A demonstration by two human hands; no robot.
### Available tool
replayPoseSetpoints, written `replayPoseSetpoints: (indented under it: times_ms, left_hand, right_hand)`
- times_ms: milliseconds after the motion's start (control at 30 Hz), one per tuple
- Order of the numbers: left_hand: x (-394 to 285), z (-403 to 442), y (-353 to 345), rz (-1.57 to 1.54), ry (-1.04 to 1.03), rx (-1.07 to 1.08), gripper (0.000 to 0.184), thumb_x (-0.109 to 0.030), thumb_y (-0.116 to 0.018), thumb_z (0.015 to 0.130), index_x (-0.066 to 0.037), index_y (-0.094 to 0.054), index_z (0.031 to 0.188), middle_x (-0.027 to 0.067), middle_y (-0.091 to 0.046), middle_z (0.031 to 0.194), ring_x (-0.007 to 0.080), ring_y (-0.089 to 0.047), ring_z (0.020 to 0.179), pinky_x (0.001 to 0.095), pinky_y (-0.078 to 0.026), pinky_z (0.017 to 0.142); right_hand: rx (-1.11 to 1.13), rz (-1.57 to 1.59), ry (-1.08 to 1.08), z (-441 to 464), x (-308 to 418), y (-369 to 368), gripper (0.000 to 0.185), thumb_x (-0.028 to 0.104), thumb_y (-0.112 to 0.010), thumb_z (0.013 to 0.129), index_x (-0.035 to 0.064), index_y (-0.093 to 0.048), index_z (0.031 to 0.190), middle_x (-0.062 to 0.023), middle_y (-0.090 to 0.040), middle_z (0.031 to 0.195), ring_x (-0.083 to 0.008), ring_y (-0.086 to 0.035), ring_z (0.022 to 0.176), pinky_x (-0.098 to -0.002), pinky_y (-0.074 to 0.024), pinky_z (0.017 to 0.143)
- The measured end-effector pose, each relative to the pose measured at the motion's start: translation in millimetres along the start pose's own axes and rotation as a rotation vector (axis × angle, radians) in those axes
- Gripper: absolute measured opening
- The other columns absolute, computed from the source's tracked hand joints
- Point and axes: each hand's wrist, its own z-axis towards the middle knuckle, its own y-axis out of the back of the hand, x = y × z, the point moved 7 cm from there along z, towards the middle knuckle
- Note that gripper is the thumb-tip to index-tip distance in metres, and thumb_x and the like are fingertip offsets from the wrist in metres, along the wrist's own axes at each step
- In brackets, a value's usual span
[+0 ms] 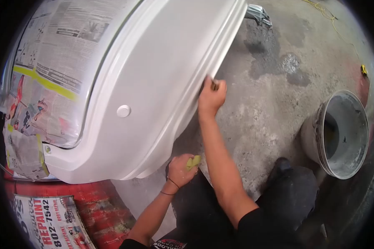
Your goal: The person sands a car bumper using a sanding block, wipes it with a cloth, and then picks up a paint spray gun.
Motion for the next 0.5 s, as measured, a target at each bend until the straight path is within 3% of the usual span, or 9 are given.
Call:
replayPoseSetpoints:
  times_ms: [100,200,300,333,500]
  left_hand:
    - [-4,-1,0,0.001,-0.026,-0.017,0.034,-0.022,-0.083,0.081,-0.01,-0.074,0.111,0.0122,-0.078,0.106,0.0361,-0.075,0.1,0.0452,-0.056,0.093]
    - [-3,3,-2,-0.02,-0.025,0.0,0.034,-0.021,-0.084,0.081,-0.01,-0.074,0.111,0.0127,-0.078,0.107,0.0349,-0.075,0.102,0.0447,-0.056,0.094]
    - [-11,10,-8,-0.059,-0.069,-0.009,0.035,-0.021,-0.084,0.081,-0.01,-0.074,0.112,0.0133,-0.079,0.109,0.035,-0.076,0.103,0.0451,-0.056,0.095]
    - [-13,11,-11,-0.058,-0.088,-0.009,0.035,-0.021,-0.083,0.081,-0.01,-0.074,0.113,0.0134,-0.079,0.109,0.0366,-0.075,0.1,0.0453,-0.056,0.094]
    - [-16,13,-11,-0.052,-0.144,-0.011,0.035,-0.02,-0.08,0.082,-0.009,-0.073,0.114,0.0139,-0.078,0.109,0.0395,-0.074,0.096,0.0459,-0.056,0.091]
  right_hand:
    - [0.034,0.006,-0.015,59,7,10,0.034,0.031,-0.074,0.107,-0.001,-0.062,0.106,-0.0147,-0.062,0.112,-0.0285,-0.065,0.097,-0.0434,-0.0584,0.086]
    - [0.087,0.276,-0.394,55,7,44,0.03,0.026,-0.077,0.104,0.004,-0.061,0.117,-0.0097,-0.067,0.107,-0.0219,-0.068,0.085,-0.0342,-0.0628,0.067]
    - [0.215,0.459,-0.491,46,-28,48,0.034,0.019,-0.077,0.102,0.0042,-0.06,0.128,-0.0086,-0.068,0.108,-0.0189,-0.071,0.086,-0.031,-0.066,0.059]
    - [0.283,0.456,-0.46,39,-29,49,0.033,0.012,-0.08,0.1,0.0028,-0.064,0.128,-0.0065,-0.07,0.108,-0.0168,-0.072,0.088,-0.0296,-0.0672,0.065]
    - [0.328,0.566,-0.406,-3,-9,25,0.022,0.007,-0.084,0.097,0.0047,-0.072,0.115,-0.0024,-0.074,0.104,-0.0133,-0.07,0.087,-0.0275,-0.0639,0.071]
